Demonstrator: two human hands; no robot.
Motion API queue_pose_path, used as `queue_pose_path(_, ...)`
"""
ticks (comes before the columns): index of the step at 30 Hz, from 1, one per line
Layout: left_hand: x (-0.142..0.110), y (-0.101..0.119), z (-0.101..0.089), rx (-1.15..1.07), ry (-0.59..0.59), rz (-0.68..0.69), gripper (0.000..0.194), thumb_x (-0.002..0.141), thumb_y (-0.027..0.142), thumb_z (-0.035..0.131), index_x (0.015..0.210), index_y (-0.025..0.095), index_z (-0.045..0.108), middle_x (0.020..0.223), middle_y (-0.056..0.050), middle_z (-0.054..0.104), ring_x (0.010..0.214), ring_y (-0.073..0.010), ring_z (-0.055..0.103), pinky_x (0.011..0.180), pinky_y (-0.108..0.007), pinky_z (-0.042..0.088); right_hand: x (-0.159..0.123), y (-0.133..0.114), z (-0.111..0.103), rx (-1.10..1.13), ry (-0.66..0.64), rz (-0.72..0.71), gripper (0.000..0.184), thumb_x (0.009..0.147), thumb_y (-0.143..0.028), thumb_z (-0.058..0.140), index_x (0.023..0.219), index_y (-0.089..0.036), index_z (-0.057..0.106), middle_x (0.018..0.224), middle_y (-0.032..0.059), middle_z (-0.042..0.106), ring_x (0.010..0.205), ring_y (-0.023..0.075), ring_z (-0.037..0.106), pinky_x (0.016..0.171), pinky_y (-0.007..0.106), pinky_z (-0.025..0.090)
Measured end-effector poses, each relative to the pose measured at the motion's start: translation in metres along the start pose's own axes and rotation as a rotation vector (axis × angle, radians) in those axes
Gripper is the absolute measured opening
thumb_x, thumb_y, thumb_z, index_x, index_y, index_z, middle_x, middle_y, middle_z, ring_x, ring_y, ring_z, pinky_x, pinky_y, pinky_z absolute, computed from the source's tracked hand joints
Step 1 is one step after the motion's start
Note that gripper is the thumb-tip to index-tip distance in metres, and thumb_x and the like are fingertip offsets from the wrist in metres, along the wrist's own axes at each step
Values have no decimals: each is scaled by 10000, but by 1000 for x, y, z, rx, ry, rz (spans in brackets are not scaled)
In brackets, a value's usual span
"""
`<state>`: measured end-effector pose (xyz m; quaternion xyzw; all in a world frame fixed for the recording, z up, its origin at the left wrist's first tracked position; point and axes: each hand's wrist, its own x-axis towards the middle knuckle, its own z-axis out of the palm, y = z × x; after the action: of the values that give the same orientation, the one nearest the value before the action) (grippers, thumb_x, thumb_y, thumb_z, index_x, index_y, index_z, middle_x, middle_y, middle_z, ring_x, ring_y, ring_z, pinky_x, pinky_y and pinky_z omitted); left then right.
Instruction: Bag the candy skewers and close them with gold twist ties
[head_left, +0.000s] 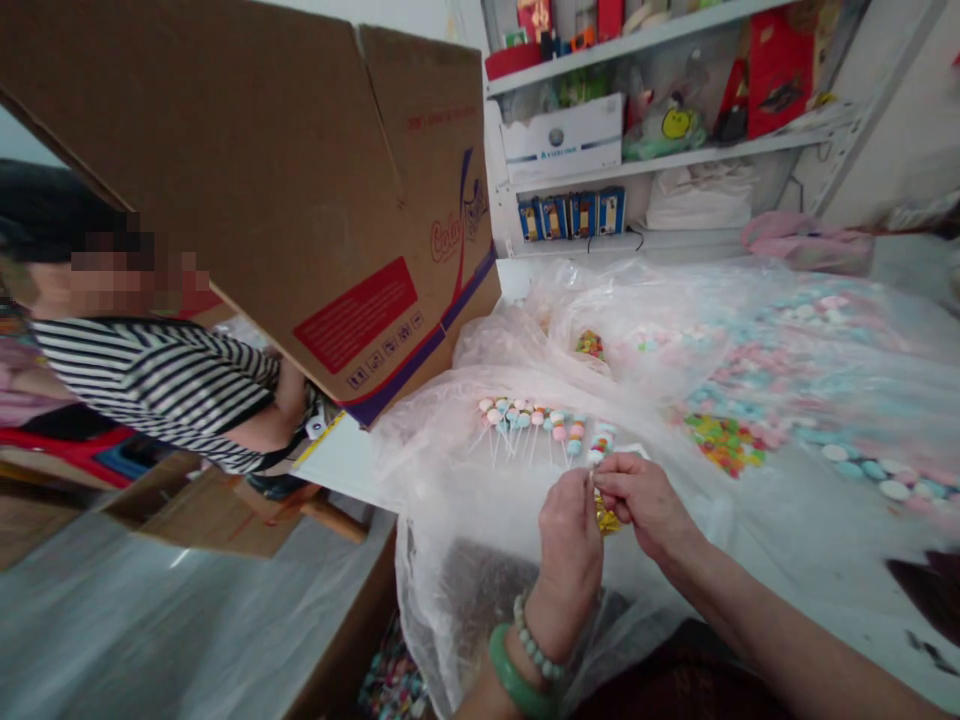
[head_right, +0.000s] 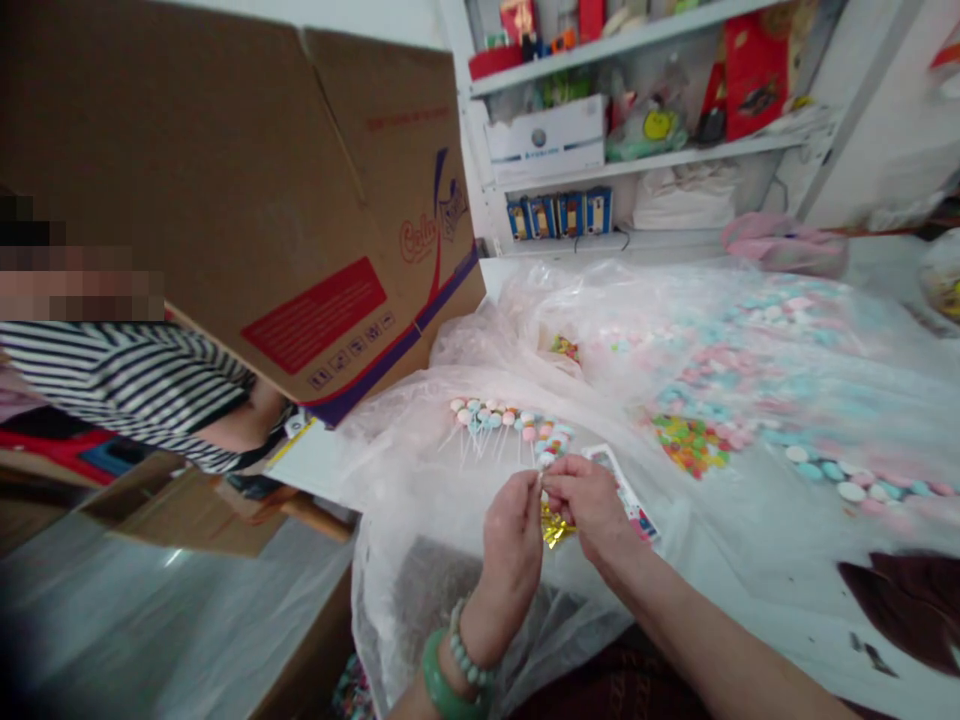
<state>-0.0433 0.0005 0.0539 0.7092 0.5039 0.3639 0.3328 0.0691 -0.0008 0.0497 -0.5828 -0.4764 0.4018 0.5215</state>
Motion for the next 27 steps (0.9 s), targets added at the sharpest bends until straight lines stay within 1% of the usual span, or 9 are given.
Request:
queue_pose_path(3, 3, -13, -3, -467, 1, -334, 306, 841, 442, 560, 1032, 205, 528, 889, -67, 623, 798, -196, 601, 713, -313, 472, -2, 7, 7, 362, 5, 121, 217, 752, -333, 576, 594, -211, 492, 458, -54, 400, 374, 91, 279, 397, 238, 225)
queue_pose_path(7, 0, -26, -24, -994, -669, -816, 679, 725, 763, 473, 976, 138, 557, 791, -89, 619, 631, -202, 626, 555, -313, 484, -16, 15, -8, -288, 0, -404, 201, 822, -280, 549, 642, -195, 576, 583, 25, 543, 556, 148, 465, 540, 274, 340)
queue_pose_path(10, -7, -31, -37, -1030, -849, -765, 621, 741, 718, 505, 883, 120, 597, 743, -80, 608, 487, -134, 554, 424, -239, 396, -21, 16, -14, -576, -224, -624, 163, 844, -225, 513, 734, -181, 624, 687, 67, 609, 658, 169, 517, 630, 297, 368)
queue_pose_path(14, -10, -32, -54, -371, -656, -330, 283, 792, 371, 605, 989, 170, 635, 778, -42, 618, 523, -114, 503, 491, -245, 405, -19, 18, 0, -168, -291, 23, 143, 777, -224, 533, 641, -182, 535, 577, 1, 527, 529, 123, 455, 521, 245, 325)
queue_pose_path(18, -13, -28, -75, 554, -431, 205, 436, 827, 139, 516, 1239, 263, 585, 918, -68, 653, 833, -223, 567, 737, -354, 438, -19, 22, 16, 561, -638, 661, 191, 693, -343, 621, 712, -178, 526, 540, -47, 482, 419, 69, 359, 432, 195, 264)
queue_pose_path(20, -19, -28, -88, 817, -417, 370, 423, 851, 134, 492, 1237, 272, 594, 870, -68, 657, 797, -231, 564, 705, -357, 422, -20, 20, 22, 623, -737, 672, 212, 668, -352, 649, 710, -174, 541, 533, -52, 491, 421, 64, 385, 429, 184, 281)
queue_pose_path(23, -34, -39, -114, 985, -342, 451, 401, 867, 163, 497, 1236, 285, 595, 827, -58, 663, 752, -221, 574, 684, -347, 405, -18, 11, 25, 280, -729, 496, 119, 685, -280, 628, 691, -172, 578, 499, -57, 505, 407, 70, 408, 434, 188, 313)
queue_pose_path(25, -45, -53, -135, 1052, -138, 280, 389, 888, 223, 475, 1262, 249, 575, 859, -82, 672, 772, -236, 596, 680, -350, 410, -10, 9, 19, -79, -585, 335, 108, 751, -262, 567, 696, -176, 601, 536, -36, 551, 461, 89, 474, 487, 202, 348)
queue_pose_path(27, -54, -69, -157, 1071, 152, -107, 435, 912, 342, 423, 1304, 186, 528, 942, -139, 672, 808, -276, 621, 651, -358, 430, 0, 13, 3, -493, -357, 189, 170, 825, -242, 499, 717, -180, 616, 652, 5, 621, 608, 123, 567, 583, 221, 380)
